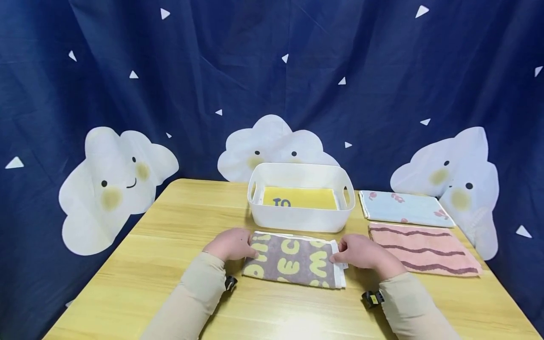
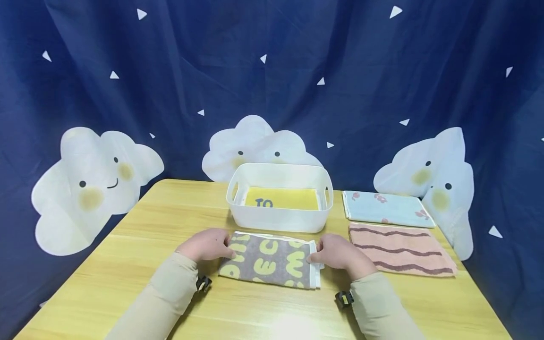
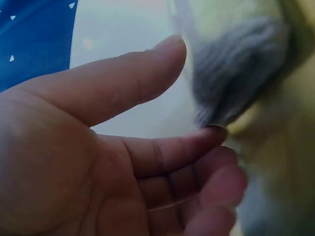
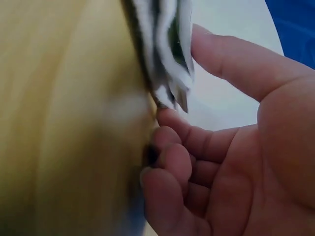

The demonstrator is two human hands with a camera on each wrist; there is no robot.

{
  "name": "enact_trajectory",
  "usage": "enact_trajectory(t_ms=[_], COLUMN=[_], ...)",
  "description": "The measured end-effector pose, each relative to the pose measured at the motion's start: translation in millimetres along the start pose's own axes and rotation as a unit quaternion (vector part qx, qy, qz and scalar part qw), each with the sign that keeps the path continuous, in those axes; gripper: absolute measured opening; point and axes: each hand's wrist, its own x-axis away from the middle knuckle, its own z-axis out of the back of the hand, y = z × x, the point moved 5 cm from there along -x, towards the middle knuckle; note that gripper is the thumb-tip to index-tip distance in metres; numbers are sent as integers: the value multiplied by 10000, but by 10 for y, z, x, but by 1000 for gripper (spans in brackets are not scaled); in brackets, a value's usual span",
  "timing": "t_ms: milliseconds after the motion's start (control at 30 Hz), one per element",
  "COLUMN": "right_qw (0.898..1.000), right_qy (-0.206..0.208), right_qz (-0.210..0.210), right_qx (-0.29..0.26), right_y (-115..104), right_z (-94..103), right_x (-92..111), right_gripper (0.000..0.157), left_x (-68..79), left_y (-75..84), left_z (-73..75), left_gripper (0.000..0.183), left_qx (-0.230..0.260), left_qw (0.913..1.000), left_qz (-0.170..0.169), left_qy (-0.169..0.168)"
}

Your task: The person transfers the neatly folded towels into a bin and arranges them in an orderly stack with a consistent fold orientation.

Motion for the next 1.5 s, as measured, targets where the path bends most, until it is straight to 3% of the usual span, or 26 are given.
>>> enact_trajectory(t_ms=[200, 367, 600, 867, 1267, 1500], right_qw=[9992, 9994, 9983, 9942, 9893, 9924], right_qy=[37, 17, -154, -342, -116, 49], right_qz=[28, 91, 510, 1012, 1454, 1230], right_qx=[397, 342, 234, 96, 62, -29], right_y=[-22, -30, -43, -54, -138, -148], right_z=[-42, -52, -53, -22, 141, 235], right_x=[-14, -19, -19, 8, 54, 106], right_gripper=[37, 32, 29, 12, 9, 17], left_x=[-17, -19, -15, -20, 26, 90], left_y=[26, 30, 38, 52, 52, 96], left_z=[-63, -86, -89, -86, 99, 222], left_gripper=[30, 30, 31, 32, 26, 27], left_qx=[-113, -201, -352, -361, 62, 119], left_qw=[9999, 9997, 9990, 9979, 9980, 9963], left_qz=[-115, -119, -160, -347, -587, -847], left_qy=[37, 3, -226, -402, -241, -57])
